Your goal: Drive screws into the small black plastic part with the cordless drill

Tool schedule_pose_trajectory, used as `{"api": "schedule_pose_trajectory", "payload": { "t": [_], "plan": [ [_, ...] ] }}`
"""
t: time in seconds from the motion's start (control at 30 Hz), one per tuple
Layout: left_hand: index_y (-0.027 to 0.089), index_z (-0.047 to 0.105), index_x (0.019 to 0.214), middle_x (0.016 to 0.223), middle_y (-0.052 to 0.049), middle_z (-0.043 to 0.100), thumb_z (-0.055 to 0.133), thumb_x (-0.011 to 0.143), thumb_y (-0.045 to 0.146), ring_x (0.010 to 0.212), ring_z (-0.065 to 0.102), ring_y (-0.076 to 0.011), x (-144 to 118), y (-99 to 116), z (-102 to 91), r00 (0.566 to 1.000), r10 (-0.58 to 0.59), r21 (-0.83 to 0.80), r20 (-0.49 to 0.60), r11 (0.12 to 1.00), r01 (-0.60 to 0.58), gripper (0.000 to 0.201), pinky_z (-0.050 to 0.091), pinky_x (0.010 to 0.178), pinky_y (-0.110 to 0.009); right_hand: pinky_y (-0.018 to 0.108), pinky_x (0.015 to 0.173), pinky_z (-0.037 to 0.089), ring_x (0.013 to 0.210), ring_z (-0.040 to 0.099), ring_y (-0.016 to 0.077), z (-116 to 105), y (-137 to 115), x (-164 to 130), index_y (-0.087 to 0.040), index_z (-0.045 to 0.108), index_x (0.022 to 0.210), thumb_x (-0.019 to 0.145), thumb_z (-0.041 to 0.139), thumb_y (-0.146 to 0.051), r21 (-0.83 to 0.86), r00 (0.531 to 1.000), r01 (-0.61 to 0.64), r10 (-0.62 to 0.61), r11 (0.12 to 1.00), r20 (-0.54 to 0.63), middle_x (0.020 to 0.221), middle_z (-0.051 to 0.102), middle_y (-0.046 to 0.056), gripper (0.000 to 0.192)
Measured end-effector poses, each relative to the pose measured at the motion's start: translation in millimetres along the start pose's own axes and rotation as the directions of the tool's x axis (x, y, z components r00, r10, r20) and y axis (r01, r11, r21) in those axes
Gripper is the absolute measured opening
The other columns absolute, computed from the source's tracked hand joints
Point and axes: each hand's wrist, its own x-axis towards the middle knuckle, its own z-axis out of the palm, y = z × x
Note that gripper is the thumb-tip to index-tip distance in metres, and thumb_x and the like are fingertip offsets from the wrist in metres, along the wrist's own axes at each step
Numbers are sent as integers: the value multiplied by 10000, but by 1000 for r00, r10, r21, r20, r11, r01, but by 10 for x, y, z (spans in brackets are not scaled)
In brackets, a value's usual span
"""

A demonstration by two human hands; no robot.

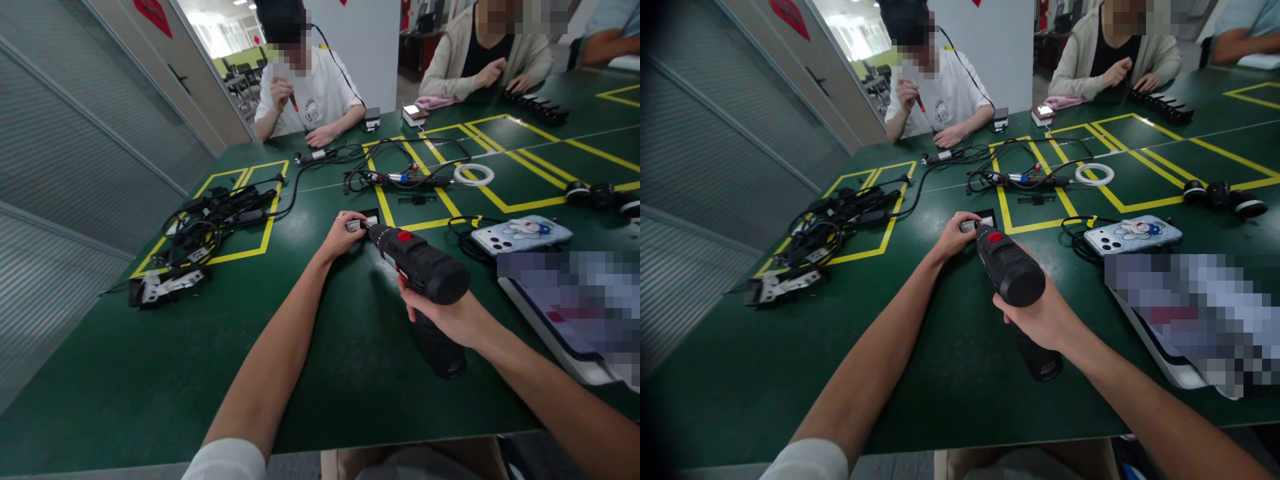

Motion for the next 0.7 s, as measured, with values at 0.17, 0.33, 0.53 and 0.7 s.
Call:
{"api": "schedule_pose_trajectory", "payload": {
  "t": [0.17, 0.33, 0.53, 0.7],
  "plan": [
    [194, 673, 989, 1062, -54, 596, 646, 737, 125, 1061, 553, -179, -4, 8, -16, 1000, 1, -11, 15, 1000, 0, 263, 428, 1002, -343, 334, 618, 573, 635, 659, 167, 17, 14, -6, -232, 549, 1245, 742, 661, -239, 57, 999, 26, -28, 998, 37, 902, 668, 25, 515],
    [195, 671, 986, 1052, -56, 601, 645, 736, 130, 1055, 553, -186, -7, 4, -16, 1000, -4, 3, 18, 1000, 4, 259, 439, 987, -348, 324, 607, 568, 615, 633, 158, 42, 22, -22, -240, 603, 1155, 760, 649, -256, 24, 999, 42, -43, 999, 33, 840, 653, 19, 398],
    [206, 668, 994, 1047, -49, 610, 637, 741, 131, 1063, 549, -188, -5, -12, -8, 1000, 4, 24, 19, 1000, -5, 266, 439, 988, -358, 318, 613, 555, 628, 624, 173, 1, 51, -3, -217, 630, 937, 746, 651, -289, -6, 999, 12, -12, 1000, 53, 715, 612, -3, 206],
    [206, 674, 993, 1053, -54, 602, 647, 742, 142, 1067, 548, -189, -4, -39, -7, 1000, 22, -5, 16, 1000, -22, 260, 435, 997, -354, 299, 626, 536, 636, 609, 160, 0, -19, -44, -210, 613, 859, 779, 610, -291, -19, 999, 7, -6, 1000, 45, 717, 606, -2, 113]
  ]
}}
